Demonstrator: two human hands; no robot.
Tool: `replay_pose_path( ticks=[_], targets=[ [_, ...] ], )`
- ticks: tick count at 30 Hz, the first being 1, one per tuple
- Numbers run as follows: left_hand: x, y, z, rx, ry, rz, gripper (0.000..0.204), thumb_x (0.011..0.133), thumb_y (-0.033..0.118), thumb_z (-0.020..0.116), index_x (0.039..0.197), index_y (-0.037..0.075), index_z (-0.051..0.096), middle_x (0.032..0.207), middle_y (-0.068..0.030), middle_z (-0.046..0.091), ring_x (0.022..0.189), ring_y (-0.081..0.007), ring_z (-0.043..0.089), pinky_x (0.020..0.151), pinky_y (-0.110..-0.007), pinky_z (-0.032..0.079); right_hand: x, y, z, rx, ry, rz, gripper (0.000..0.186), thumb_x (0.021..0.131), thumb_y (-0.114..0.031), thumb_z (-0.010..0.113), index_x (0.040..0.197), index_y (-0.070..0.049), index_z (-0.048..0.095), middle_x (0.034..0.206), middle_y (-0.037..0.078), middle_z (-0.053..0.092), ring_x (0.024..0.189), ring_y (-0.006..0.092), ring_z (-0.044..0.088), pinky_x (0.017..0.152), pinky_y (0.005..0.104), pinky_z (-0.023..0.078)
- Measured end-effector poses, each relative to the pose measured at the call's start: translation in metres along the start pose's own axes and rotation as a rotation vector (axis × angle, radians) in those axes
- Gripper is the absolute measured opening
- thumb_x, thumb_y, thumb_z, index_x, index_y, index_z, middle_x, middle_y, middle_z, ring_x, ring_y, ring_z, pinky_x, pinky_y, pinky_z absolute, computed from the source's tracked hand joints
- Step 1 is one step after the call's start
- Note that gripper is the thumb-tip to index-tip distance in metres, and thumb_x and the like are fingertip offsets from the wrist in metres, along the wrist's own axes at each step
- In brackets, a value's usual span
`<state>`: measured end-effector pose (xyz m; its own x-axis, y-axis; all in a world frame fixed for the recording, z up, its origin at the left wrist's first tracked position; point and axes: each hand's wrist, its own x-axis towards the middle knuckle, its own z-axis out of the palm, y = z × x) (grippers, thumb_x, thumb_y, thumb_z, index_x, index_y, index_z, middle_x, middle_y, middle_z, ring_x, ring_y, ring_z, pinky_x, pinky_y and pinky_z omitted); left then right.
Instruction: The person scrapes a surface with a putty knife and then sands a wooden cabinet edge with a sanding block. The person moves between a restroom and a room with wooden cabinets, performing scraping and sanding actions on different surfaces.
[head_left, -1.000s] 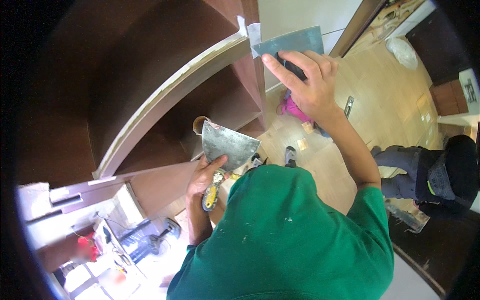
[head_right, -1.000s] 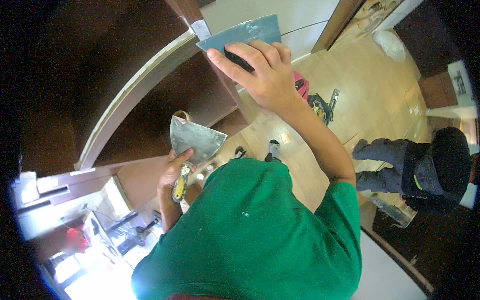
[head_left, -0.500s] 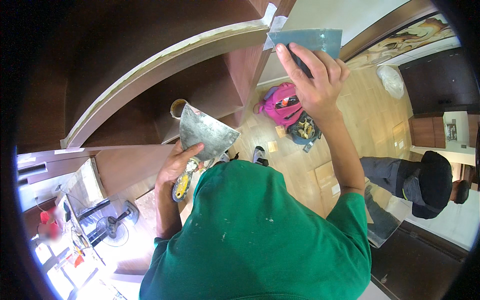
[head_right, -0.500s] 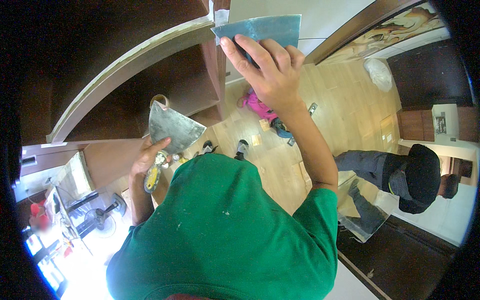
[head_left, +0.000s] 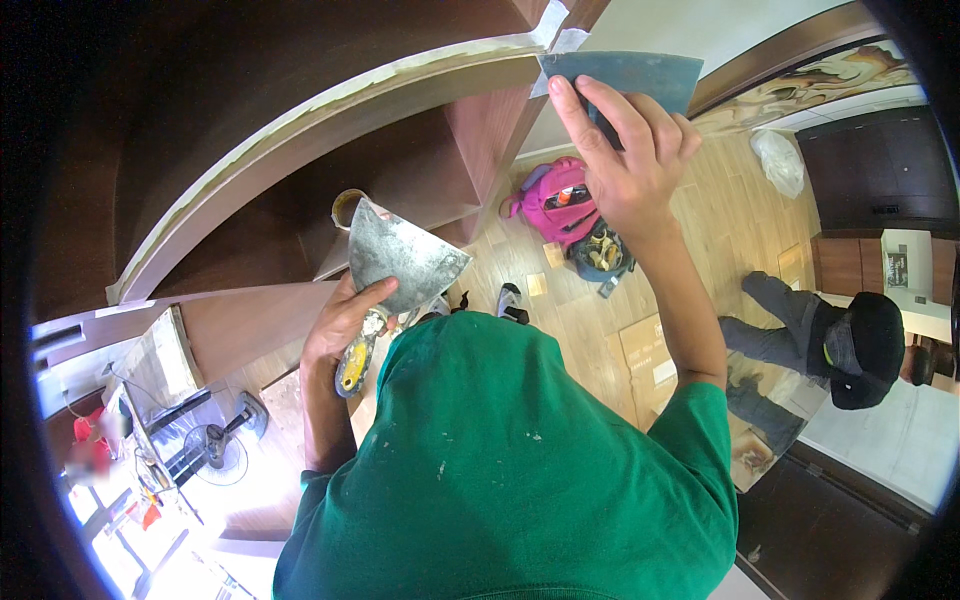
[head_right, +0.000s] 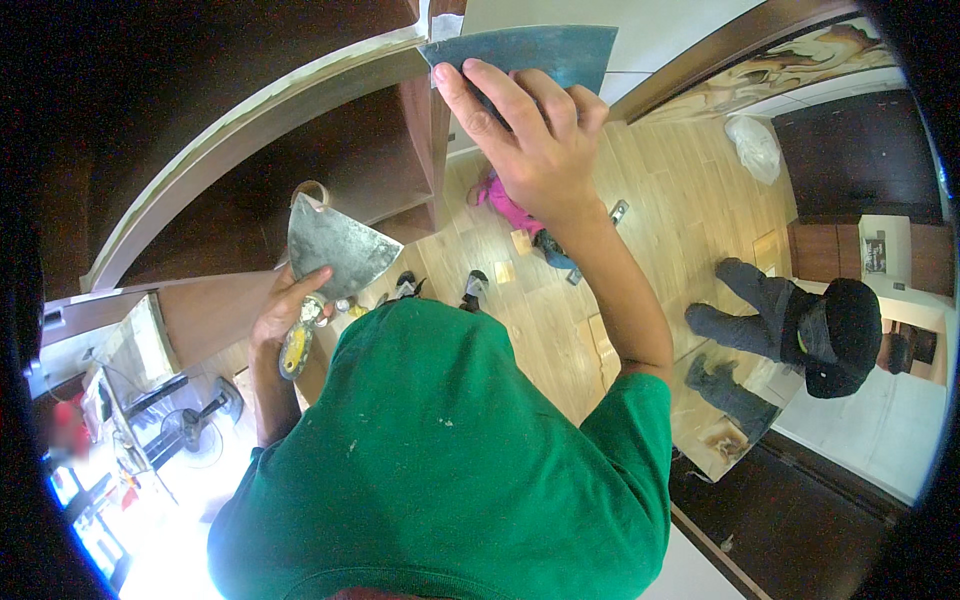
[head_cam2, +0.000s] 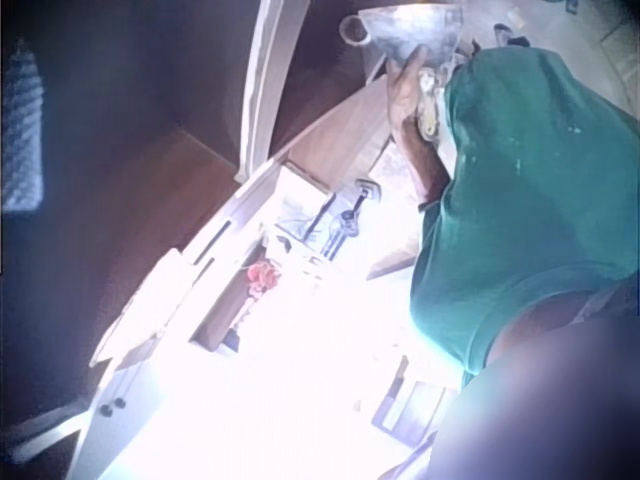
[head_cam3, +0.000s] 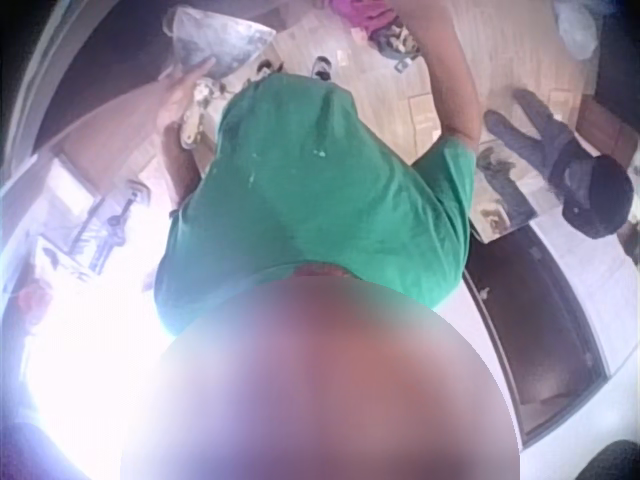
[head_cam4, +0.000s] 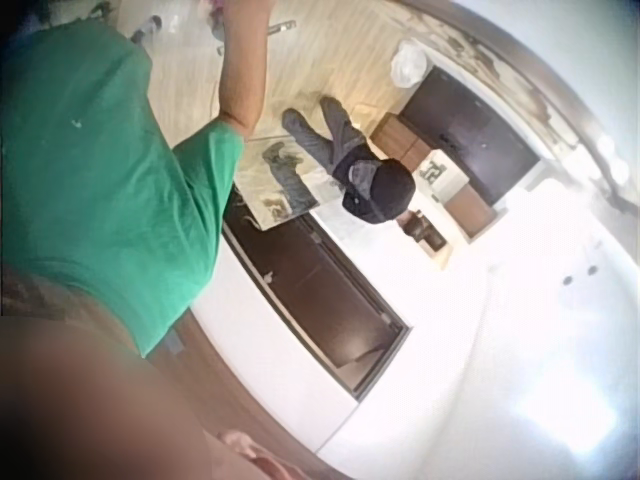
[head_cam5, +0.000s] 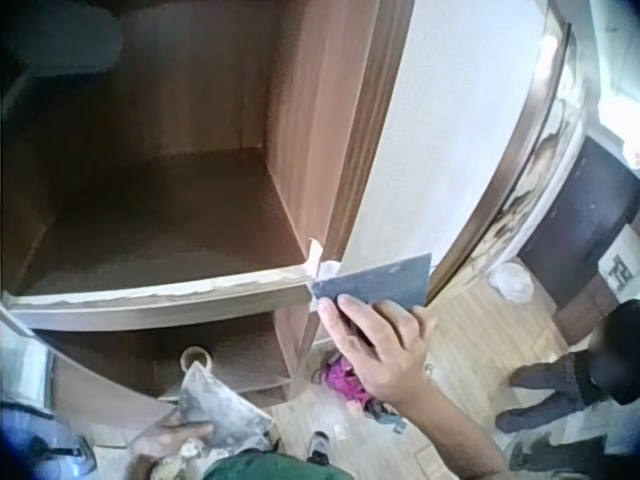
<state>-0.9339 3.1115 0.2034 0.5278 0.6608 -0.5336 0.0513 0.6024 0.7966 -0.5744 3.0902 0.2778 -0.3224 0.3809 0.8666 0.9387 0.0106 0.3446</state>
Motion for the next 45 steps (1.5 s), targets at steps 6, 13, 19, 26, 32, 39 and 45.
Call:
replay_pose_path(
  ticks=[6,13,19,26,32,39,45],
  targets=[
    [0.004,-0.007,-0.007,-0.021,-0.005,-0.012,0.037,0.1,0.014,0.072,0.133,0.002,0.06,0.104,-0.0057,0.07,0.075,-0.0112,0.064,0.062,-0.026,0.052,-0.005,-0.008,-0.004,0.006,-0.027,0.005,0.044,0.085,-0.024,0.068,0.128,-0.029,0.077,0.125,-0.012,0.065,0.103,0.0128,0.054,0.089,0.0354,0.035],
    [0.004,-0.007,-0.007,-0.004,-0.021,-0.016,0.035,0.099,0.014,0.073,0.131,0.003,0.062,0.105,-0.0052,0.071,0.075,-0.0109,0.064,0.061,-0.026,0.052,-0.016,-0.016,-0.011,0.024,-0.056,0.002,0.047,0.084,-0.023,0.069,0.129,-0.028,0.076,0.126,-0.011,0.064,0.103,0.013,0.055,0.089,0.0355,0.035],
    [0.003,-0.01,0.001,0.003,0.024,0.011,0.036,0.098,0.014,0.075,0.13,0.003,0.063,0.103,-0.005,0.071,0.073,-0.0109,0.065,0.06,-0.025,0.052,-0.021,-0.018,-0.021,0.039,-0.131,0.01,0.045,0.083,-0.02,0.073,0.128,-0.027,0.077,0.124,-0.011,0.066,0.104,0.0132,0.054,0.09,0.0345,0.035],
    [0.0,-0.012,-0.001,-0.016,-0.017,-0.003,0.039,0.097,0.014,0.076,0.131,0.003,0.062,0.106,-0.0061,0.071,0.074,-0.0108,0.064,0.061,-0.025,0.052,-0.024,-0.012,-0.035,0.067,-0.063,0.006,0.047,0.082,-0.019,0.071,0.127,-0.027,0.076,0.123,-0.01,0.065,0.102,0.0129,0.055,0.089,0.0356,0.034],
    [0.003,-0.003,0.006,0.012,0.021,-0.027,0.04,0.098,0.013,0.074,0.133,0.002,0.059,0.107,-0.0064,0.071,0.073,-0.0109,0.064,0.061,-0.025,0.052,-0.009,-0.002,-0.032,0.046,-0.034,0.041,0.046,0.082,-0.02,0.071,0.126,-0.027,0.077,0.124,-0.01,0.067,0.102,0.0125,0.055,0.089,0.0353,0.034],
    [0.006,0.003,0.0,0.019,0.0,-0.035,0.036,0.099,0.013,0.073,0.131,0.002,0.061,0.107,-0.0063,0.071,0.074,-0.0105,0.064,0.062,-0.025,0.053,0.01,-0.005,-0.016,0.013,-0.022,0.017,0.043,0.085,-0.02,0.069,0.127,-0.026,0.077,0.128,-0.013,0.067,0.102,0.0121,0.055,0.089,0.0353,0.034],
    [-0.001,-0.006,-0.011,-0.01,0.002,-0.032,0.035,0.098,0.013,0.074,0.13,0.003,0.062,0.106,-0.0059,0.072,0.073,-0.0103,0.065,0.061,-0.025,0.054,0.009,-0.013,-0.018,0.033,-0.048,0.016,0.044,0.084,-0.021,0.069,0.127,-0.025,0.077,0.13,-0.013,0.066,0.102,0.0115,0.055,0.09,0.0359,0.035]
  ],
)
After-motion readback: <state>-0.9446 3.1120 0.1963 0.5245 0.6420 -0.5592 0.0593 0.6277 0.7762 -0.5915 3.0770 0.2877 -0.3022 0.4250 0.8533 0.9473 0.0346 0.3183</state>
